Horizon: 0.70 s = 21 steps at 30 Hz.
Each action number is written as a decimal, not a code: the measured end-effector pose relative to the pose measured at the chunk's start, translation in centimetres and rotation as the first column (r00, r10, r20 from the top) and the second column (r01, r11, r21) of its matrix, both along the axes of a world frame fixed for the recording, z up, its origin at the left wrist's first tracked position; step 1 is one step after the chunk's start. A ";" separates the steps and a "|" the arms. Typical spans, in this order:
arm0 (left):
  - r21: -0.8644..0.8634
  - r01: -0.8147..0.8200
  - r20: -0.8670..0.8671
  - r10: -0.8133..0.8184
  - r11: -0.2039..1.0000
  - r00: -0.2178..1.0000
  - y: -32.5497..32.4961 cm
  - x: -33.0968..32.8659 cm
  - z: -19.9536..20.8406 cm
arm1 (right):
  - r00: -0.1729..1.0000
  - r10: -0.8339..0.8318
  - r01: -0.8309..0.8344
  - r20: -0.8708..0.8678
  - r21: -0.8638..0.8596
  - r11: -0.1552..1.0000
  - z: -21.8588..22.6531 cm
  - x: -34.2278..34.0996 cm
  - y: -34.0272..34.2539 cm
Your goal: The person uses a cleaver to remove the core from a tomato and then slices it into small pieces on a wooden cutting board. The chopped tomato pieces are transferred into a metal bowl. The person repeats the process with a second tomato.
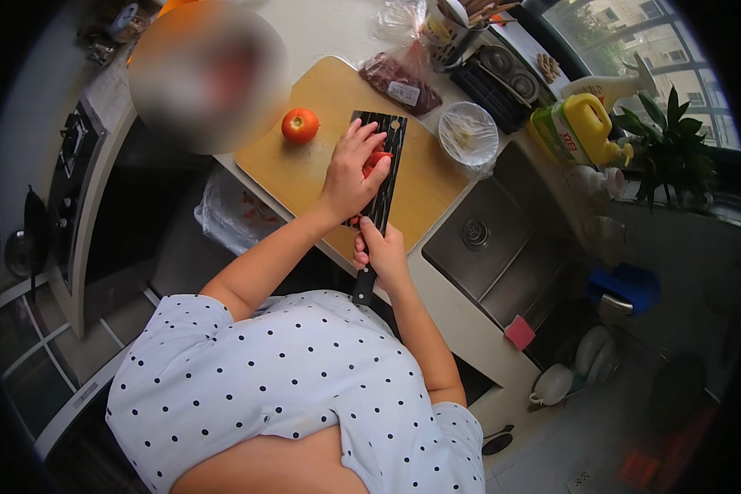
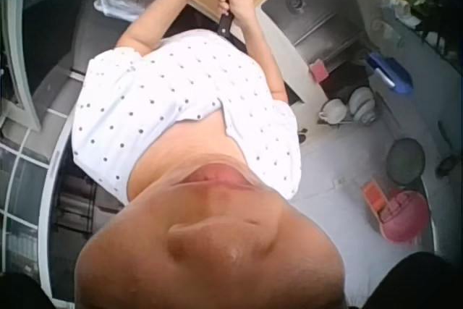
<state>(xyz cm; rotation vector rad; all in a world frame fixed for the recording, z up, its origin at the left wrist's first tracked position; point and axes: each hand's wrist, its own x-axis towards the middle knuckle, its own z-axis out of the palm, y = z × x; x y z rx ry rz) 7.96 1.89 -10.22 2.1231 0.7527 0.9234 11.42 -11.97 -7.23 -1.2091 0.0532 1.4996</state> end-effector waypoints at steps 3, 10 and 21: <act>0.115 -0.113 0.003 0.113 0.987 0.994 6.2 -1.7 3.0 | 0.993 0.110 -0.106 -0.047 0.071 0.992 2.0 0.0 6.3; 0.349 -0.224 -0.039 0.253 0.910 0.967 22.7 -8.3 3.6 | 0.948 0.318 -0.310 -0.027 0.152 0.939 3.6 -3.2 23.3; 0.050 -0.345 -0.296 0.344 0.937 0.891 33.0 -15.0 -3.8 | 0.925 0.326 -0.319 0.195 -0.064 0.945 1.6 -2.6 30.4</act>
